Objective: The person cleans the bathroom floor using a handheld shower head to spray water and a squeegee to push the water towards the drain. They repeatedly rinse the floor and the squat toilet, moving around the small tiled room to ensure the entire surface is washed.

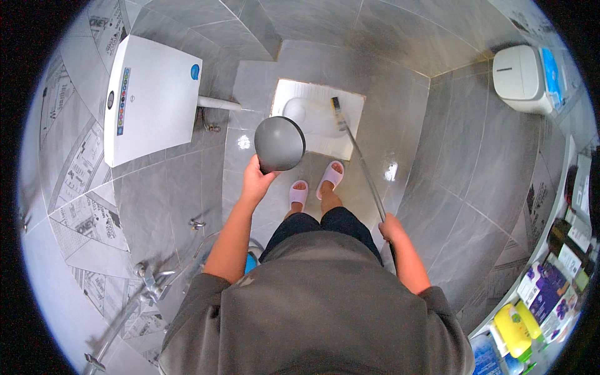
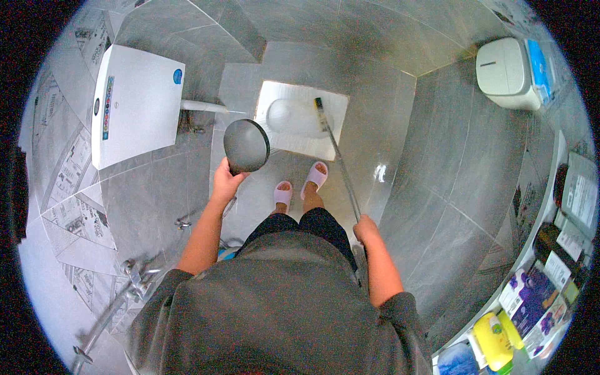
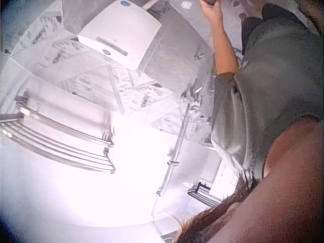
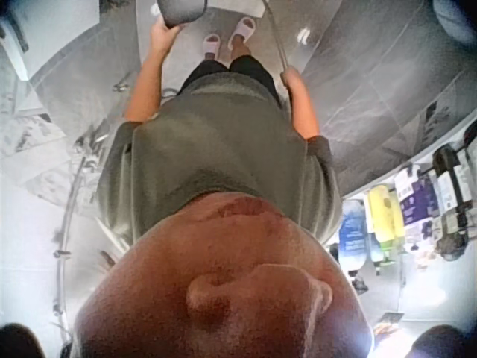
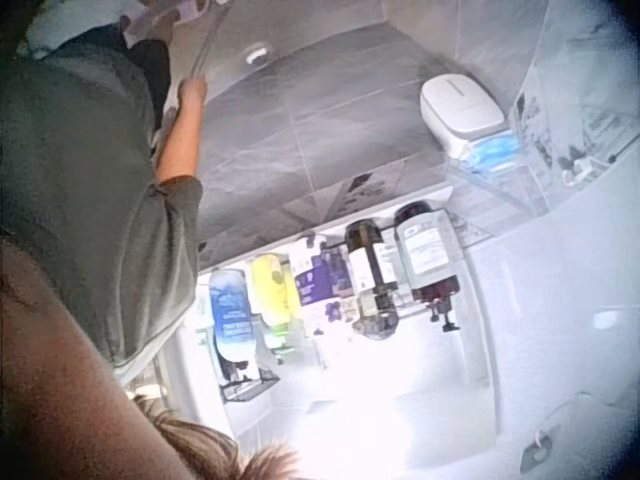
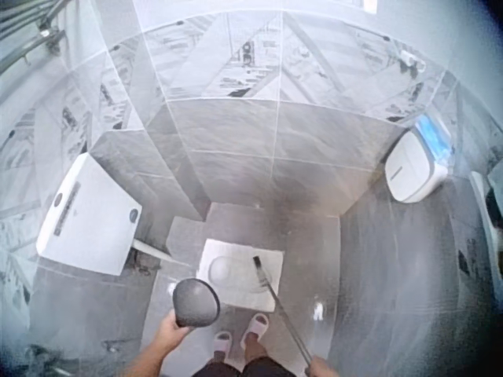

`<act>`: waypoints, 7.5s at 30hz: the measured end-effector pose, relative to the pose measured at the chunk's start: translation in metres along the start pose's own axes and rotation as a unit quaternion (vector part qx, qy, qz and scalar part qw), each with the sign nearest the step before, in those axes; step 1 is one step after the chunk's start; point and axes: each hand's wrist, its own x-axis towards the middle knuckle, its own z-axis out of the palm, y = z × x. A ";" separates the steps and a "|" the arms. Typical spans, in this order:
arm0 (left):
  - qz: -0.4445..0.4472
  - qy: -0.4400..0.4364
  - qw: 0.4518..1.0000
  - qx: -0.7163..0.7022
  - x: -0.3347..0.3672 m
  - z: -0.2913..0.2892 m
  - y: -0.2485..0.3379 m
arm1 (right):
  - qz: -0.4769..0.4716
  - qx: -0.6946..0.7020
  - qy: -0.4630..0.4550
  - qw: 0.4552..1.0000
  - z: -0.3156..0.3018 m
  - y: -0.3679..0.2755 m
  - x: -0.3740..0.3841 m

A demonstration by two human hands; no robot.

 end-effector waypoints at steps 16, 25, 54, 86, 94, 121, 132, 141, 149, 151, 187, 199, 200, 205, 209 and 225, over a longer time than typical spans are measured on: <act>-0.065 0.155 0.980 -0.111 -0.025 -0.009 0.002 | -0.108 -0.449 0.116 0.879 -0.176 0.010 0.261; -0.066 0.193 0.972 -0.120 -0.031 -0.002 -0.012 | -0.086 -0.202 0.128 0.967 -0.038 -0.054 0.089; -0.105 0.207 0.966 -0.113 -0.085 -0.029 -0.058 | -0.232 -0.344 0.097 0.905 -0.021 -0.082 0.124; -0.345 0.237 0.889 0.188 -0.287 -0.107 -0.269 | -0.050 -0.178 0.055 0.981 0.055 0.086 -0.029; -0.349 0.122 0.926 0.075 -0.306 -0.099 -0.307 | -0.010 -0.146 0.040 0.988 0.151 0.126 -0.098; -0.220 0.026 0.968 0.119 -0.381 -0.034 -0.290 | 0.051 -0.001 0.006 0.999 0.258 0.296 -0.136; -0.149 -0.066 0.986 0.035 -0.366 -0.001 -0.283 | 0.063 0.129 -0.002 0.990 0.275 0.325 -0.116; -0.062 0.097 0.987 0.109 -0.373 0.021 -0.230 | 0.029 0.159 -0.003 0.987 0.289 0.331 -0.107; -0.148 0.278 0.944 0.097 -0.364 -0.015 -0.260 | 0.020 0.102 -0.014 0.994 0.278 0.329 -0.106; -0.163 0.282 0.943 0.062 -0.364 -0.024 -0.252 | 0.013 0.107 -0.002 0.994 0.277 0.319 -0.116; -0.112 -0.075 0.941 0.309 -0.330 -0.021 -0.257 | 0.016 0.221 0.039 0.974 0.284 0.328 -0.088; -0.111 -0.124 0.919 0.357 -0.330 0.006 -0.216 | 0.044 0.237 0.021 0.970 0.304 0.344 -0.076; -0.102 -0.134 0.922 0.349 -0.330 0.006 -0.217 | 0.034 0.231 0.021 0.972 0.305 0.345 -0.076; -0.114 -0.151 0.911 0.367 -0.334 0.008 -0.209 | 0.044 0.242 0.018 0.969 0.309 0.341 -0.080; -0.116 -0.129 0.907 0.385 -0.338 0.007 -0.219 | 0.057 0.271 0.012 0.961 0.312 0.342 -0.078; -0.001 -0.233 0.942 0.240 -0.296 -0.004 -0.218 | 0.203 0.386 0.028 0.899 0.331 0.386 -0.106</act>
